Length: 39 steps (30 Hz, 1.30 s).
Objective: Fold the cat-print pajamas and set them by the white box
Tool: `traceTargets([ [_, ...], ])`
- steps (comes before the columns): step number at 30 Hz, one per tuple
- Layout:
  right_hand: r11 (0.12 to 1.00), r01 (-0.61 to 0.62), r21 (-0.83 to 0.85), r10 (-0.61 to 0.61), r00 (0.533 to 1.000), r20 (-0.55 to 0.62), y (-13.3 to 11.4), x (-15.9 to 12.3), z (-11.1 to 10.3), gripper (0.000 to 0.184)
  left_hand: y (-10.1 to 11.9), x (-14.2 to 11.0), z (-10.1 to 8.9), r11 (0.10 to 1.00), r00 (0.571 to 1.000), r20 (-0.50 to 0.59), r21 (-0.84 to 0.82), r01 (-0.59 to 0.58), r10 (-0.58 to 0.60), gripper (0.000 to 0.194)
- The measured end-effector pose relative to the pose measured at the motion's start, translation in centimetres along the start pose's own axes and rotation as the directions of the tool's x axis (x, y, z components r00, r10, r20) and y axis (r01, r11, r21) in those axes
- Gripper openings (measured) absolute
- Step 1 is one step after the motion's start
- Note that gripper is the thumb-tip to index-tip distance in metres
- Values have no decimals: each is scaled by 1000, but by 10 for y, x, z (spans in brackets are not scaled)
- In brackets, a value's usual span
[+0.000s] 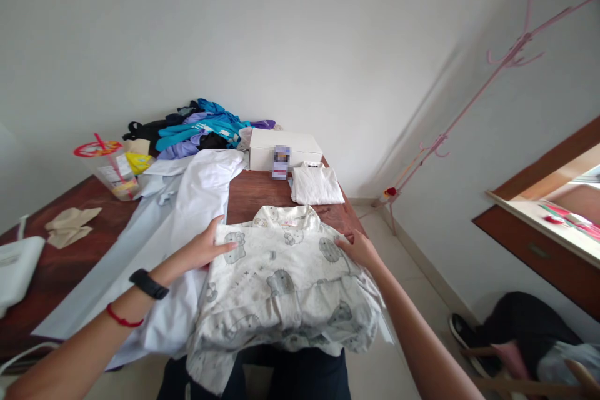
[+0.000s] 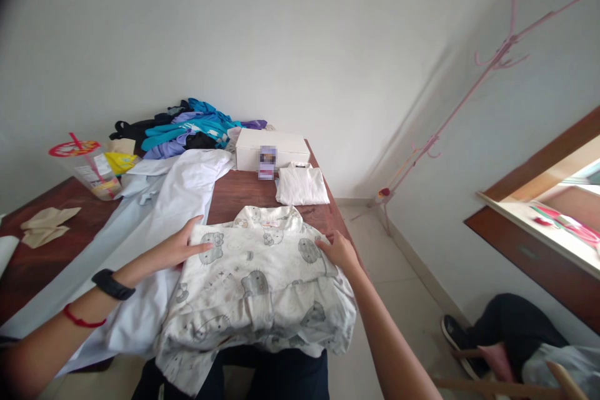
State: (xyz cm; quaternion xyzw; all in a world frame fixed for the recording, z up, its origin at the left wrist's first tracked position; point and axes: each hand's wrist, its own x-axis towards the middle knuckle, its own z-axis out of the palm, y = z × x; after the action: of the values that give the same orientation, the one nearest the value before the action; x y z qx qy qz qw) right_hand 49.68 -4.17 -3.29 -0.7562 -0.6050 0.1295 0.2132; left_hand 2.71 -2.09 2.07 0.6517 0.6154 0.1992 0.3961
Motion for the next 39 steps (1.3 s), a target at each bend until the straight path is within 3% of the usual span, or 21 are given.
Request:
traceTargets([
  [3,1000,13,-23,-12,999,44,2,2,-1,35,-3,-8,7,987,989,-21,71,-146,148,88],
  [6,999,27,-29,-26,1000,15,0,3,0,32,-6,-13,10,966,966,-81,100,-239,248,67],
  [9,999,38,-19,-39,998,-47,-6,3,0,26,-5,-14,6,961,957,-110,107,-256,267,53],
  [15,996,87,13,-84,987,-136,-25,8,-5,31,1,-3,-11,948,933,-186,136,-286,308,47],
  [19,996,82,29,-78,991,-107,-35,11,-2,30,-15,5,-11,944,951,-147,232,-235,273,44],
  [22,997,60,40,-58,997,-56,-30,7,1,30,-24,-3,-6,883,953,-158,439,-168,260,45],
  [26,993,-20,112,19,1000,7,-6,-14,-8,36,-8,-28,-1,706,925,-255,708,-19,281,48],
  [28,983,-46,179,33,997,74,8,-32,-18,40,9,-35,4,649,895,-264,760,-36,359,47],
  [30,963,-71,259,28,986,165,21,-54,-28,44,28,-34,18,635,871,-185,754,-171,455,44],
  [32,941,-96,323,10,966,258,30,-75,-36,47,48,-26,44,617,838,-7,680,-396,545,41],
  [34,938,-98,333,-6,954,298,37,-94,-40,47,66,-13,78,583,776,194,558,-591,600,43],
  [36,947,-66,314,-31,955,294,40,-110,-43,46,79,1,115,574,734,297,474,-668,610,50],
  [39,929,-41,369,-78,951,301,45,-125,-48,46,85,16,154,555,737,292,505,-660,610,56],
])
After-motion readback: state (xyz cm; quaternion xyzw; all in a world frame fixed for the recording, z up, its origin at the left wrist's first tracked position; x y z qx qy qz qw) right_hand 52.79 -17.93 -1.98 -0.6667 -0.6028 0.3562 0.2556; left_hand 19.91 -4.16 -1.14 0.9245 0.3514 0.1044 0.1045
